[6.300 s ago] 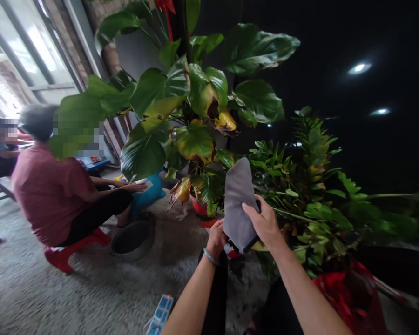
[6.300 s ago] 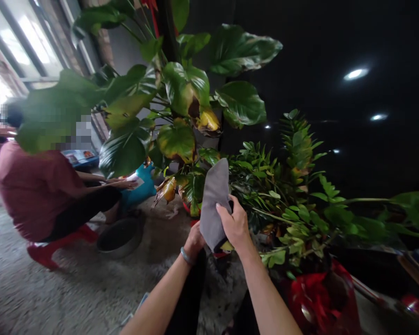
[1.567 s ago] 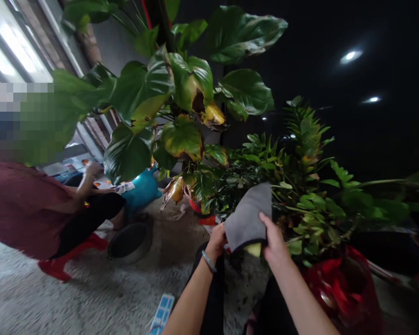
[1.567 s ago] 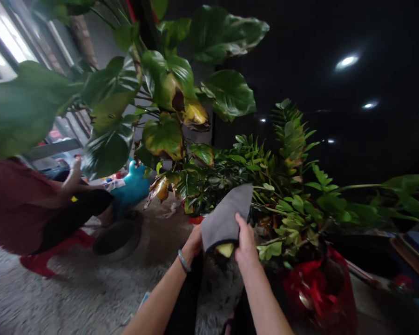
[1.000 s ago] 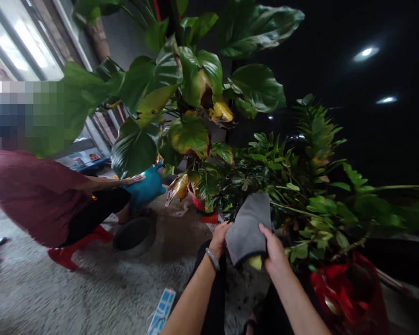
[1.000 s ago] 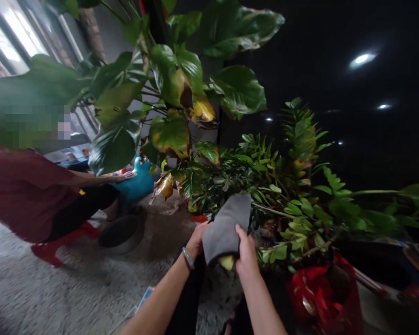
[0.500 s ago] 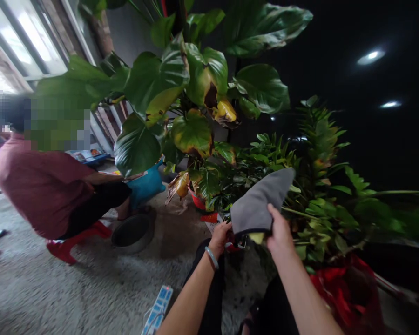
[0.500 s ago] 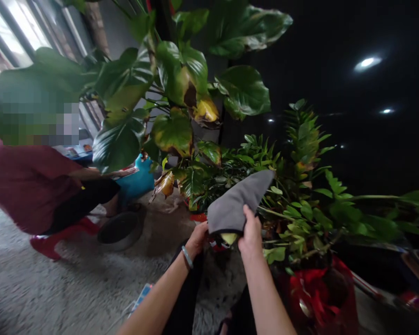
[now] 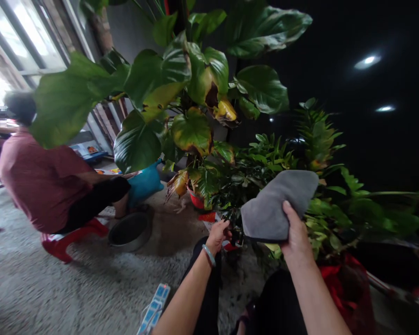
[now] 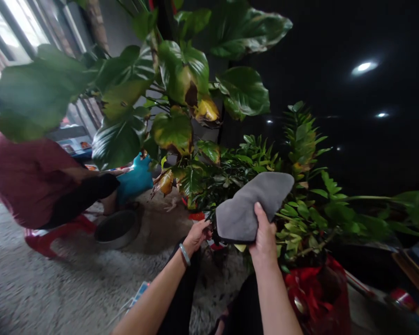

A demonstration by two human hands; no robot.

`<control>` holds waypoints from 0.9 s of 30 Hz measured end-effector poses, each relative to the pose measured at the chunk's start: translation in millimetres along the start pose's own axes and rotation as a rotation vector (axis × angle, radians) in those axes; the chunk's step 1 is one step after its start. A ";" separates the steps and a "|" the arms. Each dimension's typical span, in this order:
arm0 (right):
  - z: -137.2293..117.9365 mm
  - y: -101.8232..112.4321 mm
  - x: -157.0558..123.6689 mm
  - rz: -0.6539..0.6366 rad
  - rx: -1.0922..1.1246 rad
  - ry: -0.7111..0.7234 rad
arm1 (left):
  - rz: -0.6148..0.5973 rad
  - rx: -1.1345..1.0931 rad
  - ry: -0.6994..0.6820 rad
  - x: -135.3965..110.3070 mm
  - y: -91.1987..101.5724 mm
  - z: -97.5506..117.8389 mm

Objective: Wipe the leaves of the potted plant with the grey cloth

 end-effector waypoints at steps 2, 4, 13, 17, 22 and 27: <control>29.7 -6.4 0.0 -0.065 -0.022 -0.197 | -0.004 -0.017 -0.017 0.9 0.7 0.7; 67.7 1.9 -13.2 -0.123 -0.075 -0.390 | 0.000 -0.065 -0.037 1.2 2.4 2.2; 5.8 21.8 -26.4 0.065 -0.106 0.023 | -0.015 -0.016 -0.030 -5.6 5.1 7.6; -11.3 -11.3 -1.9 0.113 -0.023 0.095 | -0.019 0.019 -0.039 -6.2 4.4 8.5; 99.8 6.0 -33.6 -0.126 -0.147 -0.494 | 0.014 0.015 -0.075 -5.1 8.8 12.0; 83.2 45.4 -50.8 -0.073 -0.202 -0.378 | 0.012 0.009 -0.038 -6.8 9.9 10.2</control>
Point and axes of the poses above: each hand's wrist, its own x-axis towards the middle knuckle, its own y-axis out of the back of the hand, z = x × y, the point moved 7 cm from there along x, towards the middle knuckle, and after that the axes turned 1 degree about -y, right-handed, at the moved point
